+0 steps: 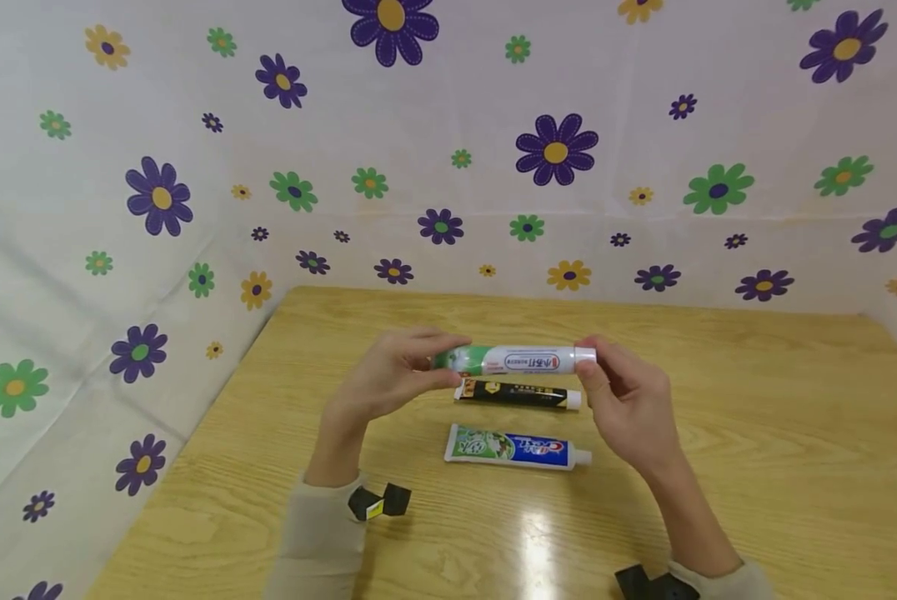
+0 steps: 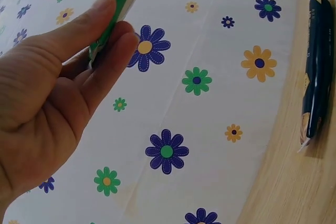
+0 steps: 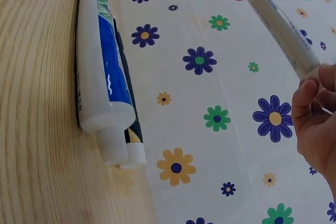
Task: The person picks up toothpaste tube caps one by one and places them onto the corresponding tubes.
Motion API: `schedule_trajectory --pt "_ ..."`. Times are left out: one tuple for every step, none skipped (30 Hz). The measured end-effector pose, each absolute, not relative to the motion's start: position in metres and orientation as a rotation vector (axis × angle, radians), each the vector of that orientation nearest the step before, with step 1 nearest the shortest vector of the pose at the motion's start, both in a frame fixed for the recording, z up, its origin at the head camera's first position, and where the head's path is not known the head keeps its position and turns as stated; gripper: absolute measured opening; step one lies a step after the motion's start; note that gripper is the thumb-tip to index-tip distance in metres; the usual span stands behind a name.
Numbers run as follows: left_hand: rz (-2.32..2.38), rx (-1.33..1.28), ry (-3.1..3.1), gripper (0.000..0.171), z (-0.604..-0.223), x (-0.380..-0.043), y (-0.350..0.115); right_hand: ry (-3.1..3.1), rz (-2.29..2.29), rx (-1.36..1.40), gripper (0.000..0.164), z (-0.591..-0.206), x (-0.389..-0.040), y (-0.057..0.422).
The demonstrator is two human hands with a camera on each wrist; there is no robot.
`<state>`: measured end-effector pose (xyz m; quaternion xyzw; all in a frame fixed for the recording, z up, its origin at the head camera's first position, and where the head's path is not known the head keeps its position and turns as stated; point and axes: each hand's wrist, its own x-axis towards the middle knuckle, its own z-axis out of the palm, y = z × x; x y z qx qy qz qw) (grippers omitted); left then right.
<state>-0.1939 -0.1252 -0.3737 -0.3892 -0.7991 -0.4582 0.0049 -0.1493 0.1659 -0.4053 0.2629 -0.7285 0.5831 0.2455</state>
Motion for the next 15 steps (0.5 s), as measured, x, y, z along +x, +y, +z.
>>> schedule_trajectory --pt "-1.416 -1.224 -2.489 0.042 -0.374 -0.194 -0.124 -1.981 1.637 0.675 0.018 -0.405 -0.149 0.165" --pt "-1.383 -1.228 -2.478 0.041 -0.375 -0.194 -0.122 -1.963 1.692 0.630 0.018 -0.404 -0.148 0.164" --pt "-1.343 -1.235 -2.466 0.041 -0.375 -0.194 -0.121 -1.949 1.736 0.581 0.017 -0.404 -0.148 0.162" --pt "-1.299 -1.243 -2.452 0.040 -0.375 -0.194 -0.119 -1.932 1.784 0.529 0.018 -0.403 -0.148 0.162" --pt "-1.249 -1.254 -2.435 0.040 -0.375 -0.194 -0.118 -1.919 1.825 0.470 0.018 -0.402 -0.148 0.161" --pt "-1.204 -1.266 -2.419 0.039 -0.376 -0.195 -0.116 -1.904 1.871 0.412 0.019 -0.402 -0.148 0.160" --pt "-1.163 -1.280 -2.400 0.038 -0.375 -0.195 -0.114 -1.893 1.909 0.347 0.019 -0.401 -0.148 0.159" --pt "-1.115 -1.295 -2.382 0.038 -0.375 -0.194 -0.112 -1.875 1.952 0.291 0.020 -0.400 -0.148 0.159" --pt "-1.072 -1.310 -2.365 0.038 -0.374 -0.194 -0.111 -1.866 1.985 0.240 0.020 -0.400 -0.148 0.159" --pt "-1.033 -1.324 -2.350 0.037 -0.374 -0.194 -0.109 -1.850 2.024 0.193 0.020 -0.399 -0.148 0.159" --pt "-0.991 -1.336 -2.337 0.037 -0.373 -0.193 -0.108 -1.841 2.053 0.152 0.020 -0.399 -0.148 0.159" --pt "-0.954 -1.344 -2.326 0.037 -0.373 -0.193 -0.106 -1.835 2.082 0.120 0.020 -0.399 -0.148 0.160" --pt "-0.912 -1.349 -2.318 0.037 -0.372 -0.192 -0.105 -1.829 2.111 0.088 0.019 -0.399 -0.148 0.161" --pt "-0.869 -1.350 -2.314 0.037 -0.372 -0.191 -0.105 -1.831 2.135 0.061 0.019 -0.399 -0.148 0.161" --pt "-0.833 -1.348 -2.313 0.037 -0.371 -0.190 -0.104 -1.839 2.160 0.037 0.018 -0.398 -0.148 0.162"
